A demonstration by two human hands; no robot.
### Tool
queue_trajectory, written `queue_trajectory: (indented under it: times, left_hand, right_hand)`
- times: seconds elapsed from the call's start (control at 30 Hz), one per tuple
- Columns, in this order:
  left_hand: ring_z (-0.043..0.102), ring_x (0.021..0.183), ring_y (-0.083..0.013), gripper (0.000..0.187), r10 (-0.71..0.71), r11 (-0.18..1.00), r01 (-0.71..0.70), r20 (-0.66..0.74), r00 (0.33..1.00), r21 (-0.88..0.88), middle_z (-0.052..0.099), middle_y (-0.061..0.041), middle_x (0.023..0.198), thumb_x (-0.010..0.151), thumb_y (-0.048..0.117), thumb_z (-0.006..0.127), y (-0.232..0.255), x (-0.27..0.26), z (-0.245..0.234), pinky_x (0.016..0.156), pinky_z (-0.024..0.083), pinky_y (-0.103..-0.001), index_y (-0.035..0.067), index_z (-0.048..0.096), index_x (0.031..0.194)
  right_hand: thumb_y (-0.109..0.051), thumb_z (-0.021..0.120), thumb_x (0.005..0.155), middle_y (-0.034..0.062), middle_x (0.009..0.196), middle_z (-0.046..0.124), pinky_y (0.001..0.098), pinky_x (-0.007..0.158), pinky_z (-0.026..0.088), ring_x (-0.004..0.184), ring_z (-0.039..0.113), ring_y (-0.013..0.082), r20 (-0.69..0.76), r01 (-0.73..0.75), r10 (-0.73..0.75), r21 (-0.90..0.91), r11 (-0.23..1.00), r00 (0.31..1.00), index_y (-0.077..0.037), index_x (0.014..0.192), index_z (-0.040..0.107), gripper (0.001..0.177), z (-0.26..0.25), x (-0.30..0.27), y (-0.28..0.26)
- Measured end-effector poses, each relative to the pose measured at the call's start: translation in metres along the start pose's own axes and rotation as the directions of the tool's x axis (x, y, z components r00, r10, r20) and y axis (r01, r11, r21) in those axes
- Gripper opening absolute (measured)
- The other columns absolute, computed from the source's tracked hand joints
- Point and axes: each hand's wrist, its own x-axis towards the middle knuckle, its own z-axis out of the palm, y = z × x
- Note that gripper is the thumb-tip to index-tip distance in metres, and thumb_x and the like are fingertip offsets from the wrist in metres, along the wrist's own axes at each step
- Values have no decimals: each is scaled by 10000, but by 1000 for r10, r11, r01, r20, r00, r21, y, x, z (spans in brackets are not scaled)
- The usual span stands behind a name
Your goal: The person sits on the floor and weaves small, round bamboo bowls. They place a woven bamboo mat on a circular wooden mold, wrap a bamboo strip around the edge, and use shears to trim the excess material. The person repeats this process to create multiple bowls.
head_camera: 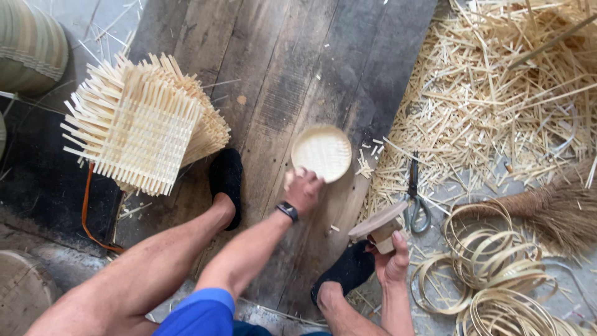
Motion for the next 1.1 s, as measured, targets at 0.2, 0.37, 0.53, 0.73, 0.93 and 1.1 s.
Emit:
queue_trajectory:
  times: [0.2, 0.37, 0.53, 0.73, 0.93, 1.1]
  left_hand:
    - [606, 1026, -279, 141, -99, 971, 120, -110, 989, 205, 692, 6, 915, 831, 141, 655, -119, 136, -38, 910, 426, -452, 236, 758, 822]
    - [594, 1049, -262, 127, -116, 945, 157, -155, 981, 288, 688, 11, 942, 864, 153, 676, -153, 186, -39, 914, 424, -460, 239, 768, 852]
    - [587, 1064, -279, 194, -171, 956, 216, -219, 961, 201, 699, -46, 1045, 863, 230, 701, -147, 174, -35, 896, 435, -468, 161, 761, 1034]
    - [688, 980, -245, 213, -444, 850, 450, 89, 892, -273, 751, -62, 1056, 963, 342, 745, -49, 56, -59, 947, 499, -428, 183, 758, 1104]
    - [631, 1122, -252, 297, -179, 955, 261, -431, 884, 138, 711, -24, 1173, 874, 241, 795, -43, 15, -190, 917, 505, -465, 191, 725, 1159]
    - [549, 1100, -380, 836, -450, 608, 601, -399, 799, 518, 646, -178, 1208, 508, 408, 912, -99, 1, -285, 869, 470, -555, 59, 695, 1236]
  right_hand:
    - [-449, 580, 843, 136, 1097, 704, 490, 745, 600, 927, 714, 314, -26, -81, 83, 76, 994, 996, -44, 1294, 565, 606, 15, -16, -1]
    - [-414, 569, 933, 170, 1183, 676, 474, 798, 543, 1010, 662, 315, 31, -116, 114, 66, 991, 993, -3, 1376, 545, 605, 8, -2, 14]
    - [-366, 574, 960, 175, 1295, 638, 490, 936, 493, 1135, 613, 315, 246, -224, 215, 8, 975, 945, 6, 1450, 502, 620, 42, 19, 10]
    - [-315, 570, 931, 108, 1431, 588, 506, 1123, 420, 1324, 554, 281, 358, -286, 256, 32, 958, 898, -44, 1473, 444, 619, 96, 53, 31]
    - [-293, 540, 1040, 204, 1304, 614, 542, 864, 578, 1125, 643, 329, 64, -158, 178, -244, 957, 982, 32, 1386, 542, 475, 47, 73, 68]
    - [-435, 391, 1043, 111, 1175, 648, 503, 686, 651, 928, 748, 237, -102, -156, 137, -209, 965, 985, -14, 1284, 558, 512, 34, 26, 24]
